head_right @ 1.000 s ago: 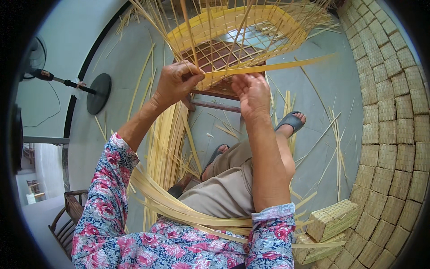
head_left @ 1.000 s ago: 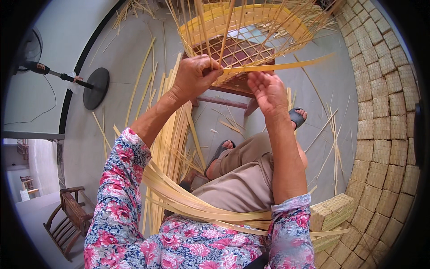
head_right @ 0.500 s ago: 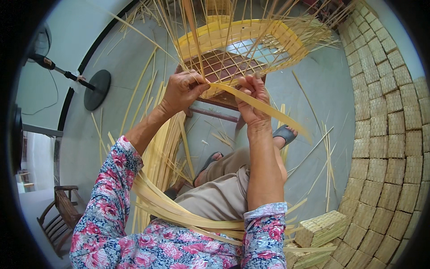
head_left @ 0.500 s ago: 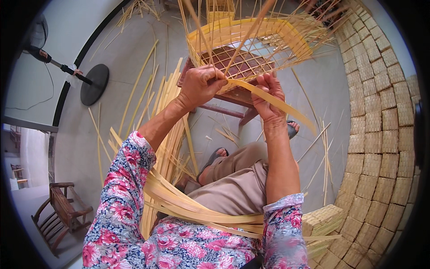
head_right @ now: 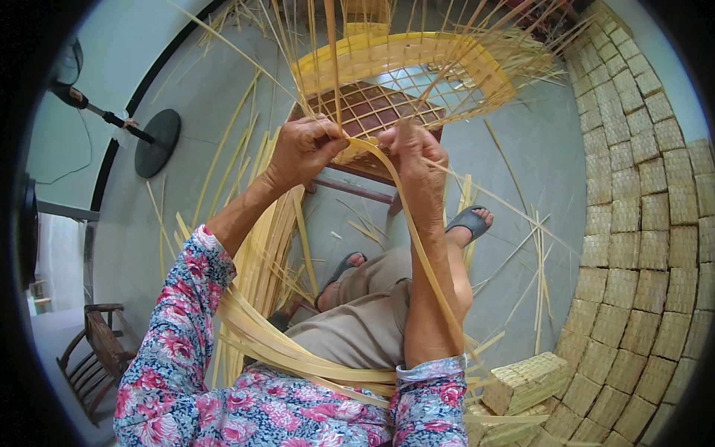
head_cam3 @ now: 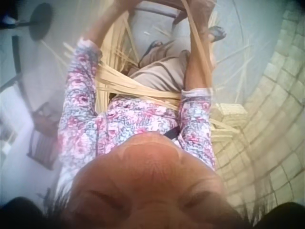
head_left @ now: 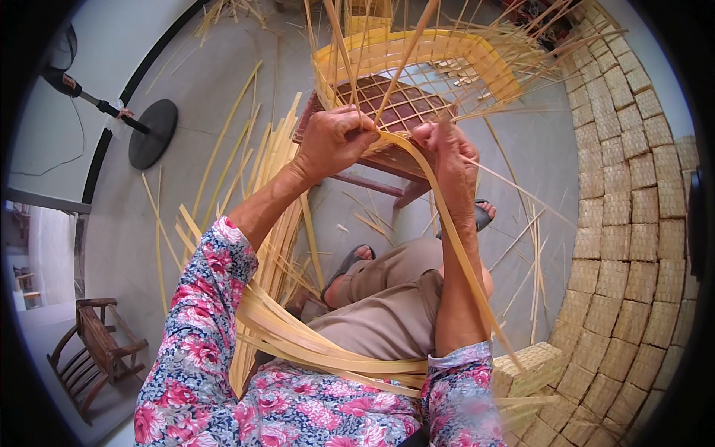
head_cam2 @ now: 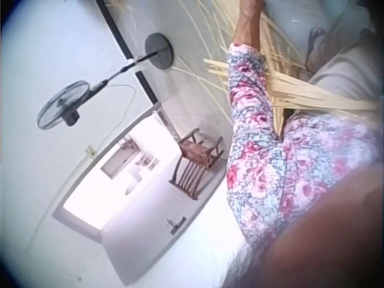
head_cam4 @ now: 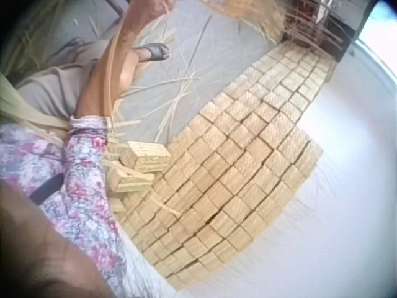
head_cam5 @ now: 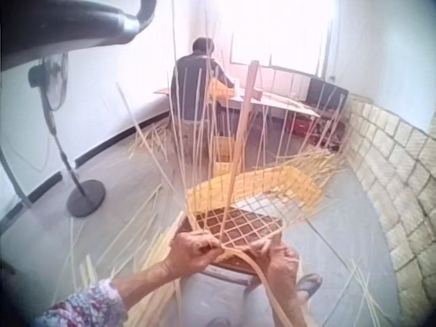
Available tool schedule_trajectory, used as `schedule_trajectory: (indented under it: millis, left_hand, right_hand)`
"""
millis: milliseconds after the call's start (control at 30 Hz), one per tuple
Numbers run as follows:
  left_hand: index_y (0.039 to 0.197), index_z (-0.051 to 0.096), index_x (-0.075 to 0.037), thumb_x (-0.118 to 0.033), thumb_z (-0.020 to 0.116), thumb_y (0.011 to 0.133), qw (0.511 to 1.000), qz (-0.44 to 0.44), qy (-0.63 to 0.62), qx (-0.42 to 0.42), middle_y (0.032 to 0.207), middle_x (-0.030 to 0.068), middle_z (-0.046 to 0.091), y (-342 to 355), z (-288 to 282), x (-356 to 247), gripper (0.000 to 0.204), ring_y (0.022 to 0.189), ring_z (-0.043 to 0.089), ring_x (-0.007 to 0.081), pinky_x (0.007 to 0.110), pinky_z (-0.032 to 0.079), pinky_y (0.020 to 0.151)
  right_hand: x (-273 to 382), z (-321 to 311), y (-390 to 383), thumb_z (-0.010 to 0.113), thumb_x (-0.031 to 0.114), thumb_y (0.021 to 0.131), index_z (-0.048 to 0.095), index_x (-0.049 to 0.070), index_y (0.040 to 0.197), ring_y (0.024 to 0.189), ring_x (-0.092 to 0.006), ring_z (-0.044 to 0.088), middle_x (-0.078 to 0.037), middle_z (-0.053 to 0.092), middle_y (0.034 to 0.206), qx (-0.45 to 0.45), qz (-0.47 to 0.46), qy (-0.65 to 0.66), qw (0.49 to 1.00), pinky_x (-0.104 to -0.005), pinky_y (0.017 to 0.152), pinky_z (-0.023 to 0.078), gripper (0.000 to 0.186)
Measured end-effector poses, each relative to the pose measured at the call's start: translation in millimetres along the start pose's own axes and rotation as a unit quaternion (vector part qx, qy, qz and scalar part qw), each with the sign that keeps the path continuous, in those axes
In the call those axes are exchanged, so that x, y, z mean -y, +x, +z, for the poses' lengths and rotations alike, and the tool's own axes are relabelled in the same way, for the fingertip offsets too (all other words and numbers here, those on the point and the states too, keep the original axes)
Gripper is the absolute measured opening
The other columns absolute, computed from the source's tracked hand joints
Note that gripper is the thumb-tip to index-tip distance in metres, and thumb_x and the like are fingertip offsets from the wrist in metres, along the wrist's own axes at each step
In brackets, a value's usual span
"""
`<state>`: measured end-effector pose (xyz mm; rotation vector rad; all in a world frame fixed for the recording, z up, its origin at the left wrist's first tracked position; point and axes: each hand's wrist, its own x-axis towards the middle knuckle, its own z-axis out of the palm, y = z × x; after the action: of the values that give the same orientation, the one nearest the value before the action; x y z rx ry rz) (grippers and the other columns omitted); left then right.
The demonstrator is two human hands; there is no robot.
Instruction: The person weaves thin bamboo strips into a basket frame by hand, interlacing them through vertical supports to build up the sides. The basket is held on a small wooden stool while the person sits and works continuously.
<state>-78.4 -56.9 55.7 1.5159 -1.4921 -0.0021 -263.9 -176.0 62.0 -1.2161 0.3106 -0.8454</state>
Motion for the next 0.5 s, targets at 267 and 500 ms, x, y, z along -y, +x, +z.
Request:
schedule_trajectory:
  millis: [267, 500]
  left_hand:
    - [0.088, 0.071, 0.0, -0.003, 0.078, 0.082, 1.0, 0.004, 0.003, -0.005, 0.076, 0.0064, 0.065, -2.0, 1.9, 5.6, 0.009, 0.063, 0.061, 0.0129, 0.026, 0.049, 0.056]
    - [0.089, 0.07, 0.0, -0.004, 0.078, 0.083, 0.999, -0.009, -0.022, -0.023, 0.078, 0.0067, 0.064, -4.1, 6.1, 6.4, 0.01, 0.064, 0.06, 0.0134, 0.026, 0.048, 0.058]
  right_hand:
    - [15.2, 7.1, -0.2, 0.056, 0.023, 0.104, 0.062, 0.008, 0.127, 0.097, -0.0076, 0.058, -0.004, 0.06, 0.125, -0.103, -0.003, -0.101, 0.99, -0.0198, 0.07, 0.051, 0.028]
    - [3.1, -0.9, 1.1, 0.057, 0.03, 0.104, 0.061, 0.004, 0.103, 0.078, -0.0101, 0.061, -0.004, 0.061, 0.089, -0.188, -0.073, -0.035, 0.979, -0.0226, 0.066, 0.055, 0.026]
